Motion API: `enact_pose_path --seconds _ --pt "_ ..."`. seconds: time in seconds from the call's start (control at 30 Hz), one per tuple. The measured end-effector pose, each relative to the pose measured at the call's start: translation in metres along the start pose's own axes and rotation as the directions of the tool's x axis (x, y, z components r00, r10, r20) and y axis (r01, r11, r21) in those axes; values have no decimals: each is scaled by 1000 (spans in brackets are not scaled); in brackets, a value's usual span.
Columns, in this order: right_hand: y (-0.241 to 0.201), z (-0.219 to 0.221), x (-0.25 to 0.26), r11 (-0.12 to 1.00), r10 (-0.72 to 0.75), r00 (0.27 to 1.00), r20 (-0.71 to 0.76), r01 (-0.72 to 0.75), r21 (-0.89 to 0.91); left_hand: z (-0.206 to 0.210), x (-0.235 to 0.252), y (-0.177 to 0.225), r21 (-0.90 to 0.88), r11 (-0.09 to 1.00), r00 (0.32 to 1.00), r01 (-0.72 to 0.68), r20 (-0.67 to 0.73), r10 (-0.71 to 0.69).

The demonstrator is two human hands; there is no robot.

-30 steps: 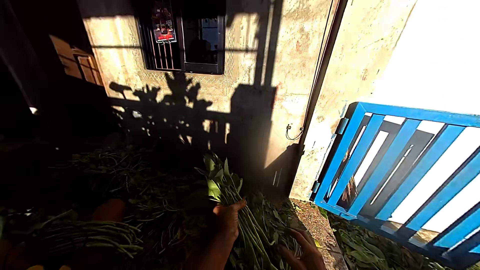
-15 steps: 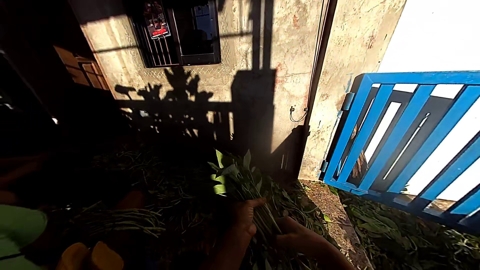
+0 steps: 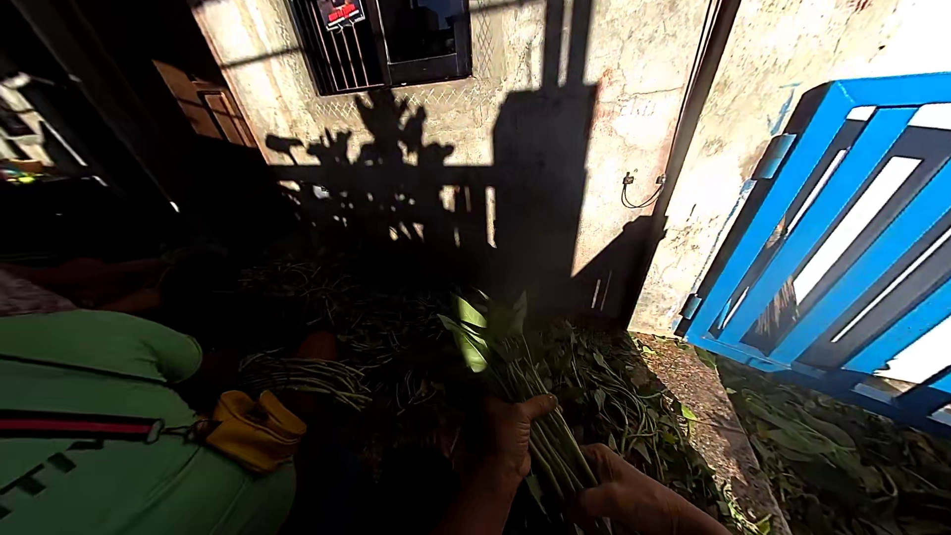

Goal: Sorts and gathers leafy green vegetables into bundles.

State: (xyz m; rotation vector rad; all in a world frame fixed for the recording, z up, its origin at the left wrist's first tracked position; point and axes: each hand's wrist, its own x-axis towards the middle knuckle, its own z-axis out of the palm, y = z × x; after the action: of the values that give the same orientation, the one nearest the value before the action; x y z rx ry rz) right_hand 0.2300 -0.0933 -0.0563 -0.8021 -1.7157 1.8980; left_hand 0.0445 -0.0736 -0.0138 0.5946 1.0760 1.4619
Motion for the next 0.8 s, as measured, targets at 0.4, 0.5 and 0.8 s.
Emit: enact_pose_path --seconds 0.4,0.5,0.8 --pt "-17 13 -1 998 36 985 166 -43 39 -34 -41 29 -213 977 999 10 -38 -19" --pt "-33 30 1 1000 -6 976 216 11 -21 -62 -69 55 -188 981 999 -49 -26 45" --pt "-59 101 26 968 -175 795 581 246 -45 -202 -183 122 -262 905 936 -336 12 351"
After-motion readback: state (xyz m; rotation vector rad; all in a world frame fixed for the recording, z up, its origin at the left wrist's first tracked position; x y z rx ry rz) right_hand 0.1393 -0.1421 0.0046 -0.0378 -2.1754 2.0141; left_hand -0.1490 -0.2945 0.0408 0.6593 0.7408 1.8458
